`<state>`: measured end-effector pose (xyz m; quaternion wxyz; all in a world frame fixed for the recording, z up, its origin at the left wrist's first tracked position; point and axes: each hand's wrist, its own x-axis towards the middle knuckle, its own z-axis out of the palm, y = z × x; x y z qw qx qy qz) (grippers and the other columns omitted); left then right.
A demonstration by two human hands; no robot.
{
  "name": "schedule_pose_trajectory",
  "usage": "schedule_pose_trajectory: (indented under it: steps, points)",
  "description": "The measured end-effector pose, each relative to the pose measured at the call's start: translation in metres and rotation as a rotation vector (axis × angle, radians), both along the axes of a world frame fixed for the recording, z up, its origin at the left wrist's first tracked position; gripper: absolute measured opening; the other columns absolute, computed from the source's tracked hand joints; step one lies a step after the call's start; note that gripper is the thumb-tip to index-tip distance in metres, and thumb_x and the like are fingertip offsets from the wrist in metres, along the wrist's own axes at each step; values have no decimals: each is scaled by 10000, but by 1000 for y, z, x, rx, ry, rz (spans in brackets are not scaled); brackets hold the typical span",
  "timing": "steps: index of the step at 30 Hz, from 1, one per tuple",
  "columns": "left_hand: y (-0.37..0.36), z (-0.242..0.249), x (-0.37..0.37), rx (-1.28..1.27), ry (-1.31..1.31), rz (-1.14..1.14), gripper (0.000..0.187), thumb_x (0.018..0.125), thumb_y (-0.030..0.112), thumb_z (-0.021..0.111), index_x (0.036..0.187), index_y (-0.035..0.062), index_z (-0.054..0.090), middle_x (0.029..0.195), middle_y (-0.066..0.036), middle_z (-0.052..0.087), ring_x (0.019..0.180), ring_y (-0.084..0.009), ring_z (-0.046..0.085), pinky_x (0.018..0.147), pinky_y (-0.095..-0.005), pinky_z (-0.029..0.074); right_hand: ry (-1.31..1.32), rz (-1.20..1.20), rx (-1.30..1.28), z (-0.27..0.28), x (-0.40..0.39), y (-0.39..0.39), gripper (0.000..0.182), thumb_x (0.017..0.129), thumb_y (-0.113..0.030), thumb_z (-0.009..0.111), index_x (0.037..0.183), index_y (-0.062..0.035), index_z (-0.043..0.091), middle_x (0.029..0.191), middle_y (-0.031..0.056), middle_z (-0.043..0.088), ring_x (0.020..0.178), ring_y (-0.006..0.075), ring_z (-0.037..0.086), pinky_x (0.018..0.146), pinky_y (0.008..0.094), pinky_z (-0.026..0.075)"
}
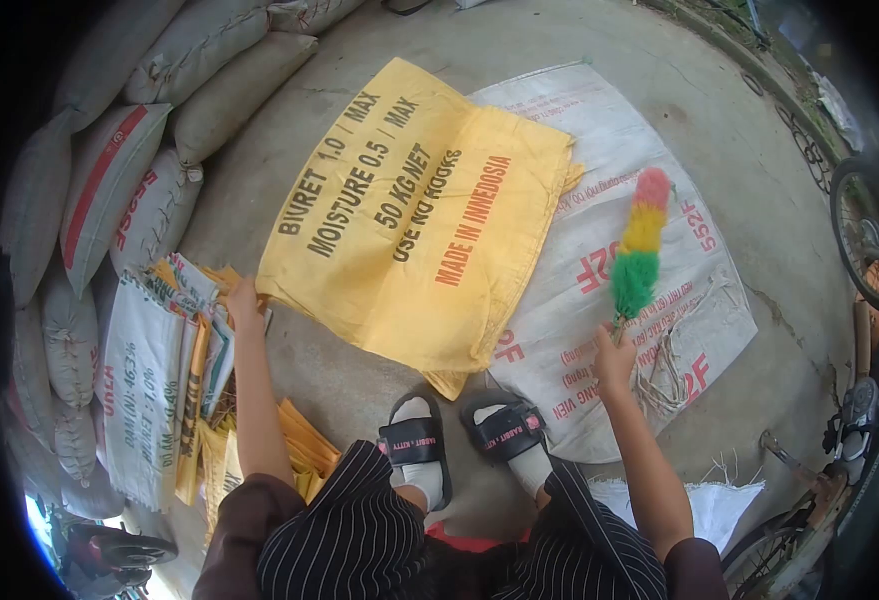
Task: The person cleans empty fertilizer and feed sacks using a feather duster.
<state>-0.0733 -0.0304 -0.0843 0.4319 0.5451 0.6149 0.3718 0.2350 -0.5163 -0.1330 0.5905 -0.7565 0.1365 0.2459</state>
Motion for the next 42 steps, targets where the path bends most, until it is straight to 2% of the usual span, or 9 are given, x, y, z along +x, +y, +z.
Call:
schedule_pose_trajectory:
  steps: [3, 8, 14, 17, 22, 25, 33, 38, 42]
  points:
    - [-91, 30, 22, 885, 717, -58, 430, 769, 106, 587, 1158, -14, 450, 1174, -207, 445, 1099, -360, 417, 920, -449, 334, 21, 77, -5, -11, -13, -7, 293, 805, -189, 576, 1021, 8, 578, 673, 11, 514, 430, 82, 417, 378, 239, 311]
    - [-232, -8, 86, 619, 769, -1401, 845, 642, 310, 717, 1338, 112, 280, 1396, -143, 221, 1275, -333, 240, 971, -537, 262, 5, 186, -28, -4, -13, 1, 266, 812, -206, 572, 965, 11, 590, 592, -20, 461, 424, 60, 393, 372, 233, 289]
    - [-229, -110, 112, 688, 897, -1232, 624, 691, 254, 664, 1243, 96, 419, 1258, -176, 431, 1128, -345, 442, 798, -416, 451, 258, 180, -46, 14, -30, 36, 245, 781, -200, 619, 945, -26, 567, 592, -25, 474, 417, 58, 389, 365, 230, 287]
    - [-210, -97, 124, 165, 796, -1272, 435, 752, 203, 608, 1145, 58, 492, 1052, -156, 577, 883, -338, 585, 635, -376, 487, 340, 207, 129, -7, -46, 63, 320, 748, -191, 656, 999, -22, 550, 626, 3, 523, 410, 62, 393, 373, 222, 305]
    - [-208, -51, 151, -542, -201, -595, 299, 888, 243, 504, 1003, -27, 560, 816, -85, 618, 713, -194, 601, 632, -307, 477, 190, 281, 46, -98, -76, 96, 522, 657, -234, 731, 1052, 37, 523, 815, 127, 610, 628, 181, 569, 559, 296, 452]
    - [-216, 4, 170, -483, -614, -535, 340, 904, 266, 486, 1030, -46, 529, 922, -75, 591, 802, -137, 568, 668, -269, 472, 18, 301, -173, -128, -79, 106, 430, 703, -135, 708, 1064, 20, 535, 926, 119, 609, 820, 174, 587, 722, 291, 471]
    - [-102, 127, 85, 28, -482, -211, 439, 916, 340, 417, 1132, -41, 445, 988, -155, 578, 817, -215, 618, 660, -308, 545, -258, 100, -214, 7, 87, 26, 265, 653, -128, 665, 856, 35, 620, 739, 71, 616, 622, 155, 552, 580, 277, 435]
    - [-86, 38, -38, 2, -450, 14, 436, 899, 239, 485, 1201, -58, 385, 1114, -137, 516, 932, -216, 567, 746, -325, 503, -766, 16, -998, 43, 227, -58, 310, 691, -276, 624, 842, -5, 619, 791, 172, 635, 771, 325, 608, 690, 396, 452]
    - [-188, -40, -92, -233, -301, 84, 367, 825, 117, 578, 1126, -59, 466, 1057, -120, 545, 902, -206, 557, 768, -304, 460, -834, -25, -1074, 75, 259, -86, 307, 758, -300, 557, 837, -7, 603, 807, 204, 617, 802, 369, 590, 700, 440, 439]
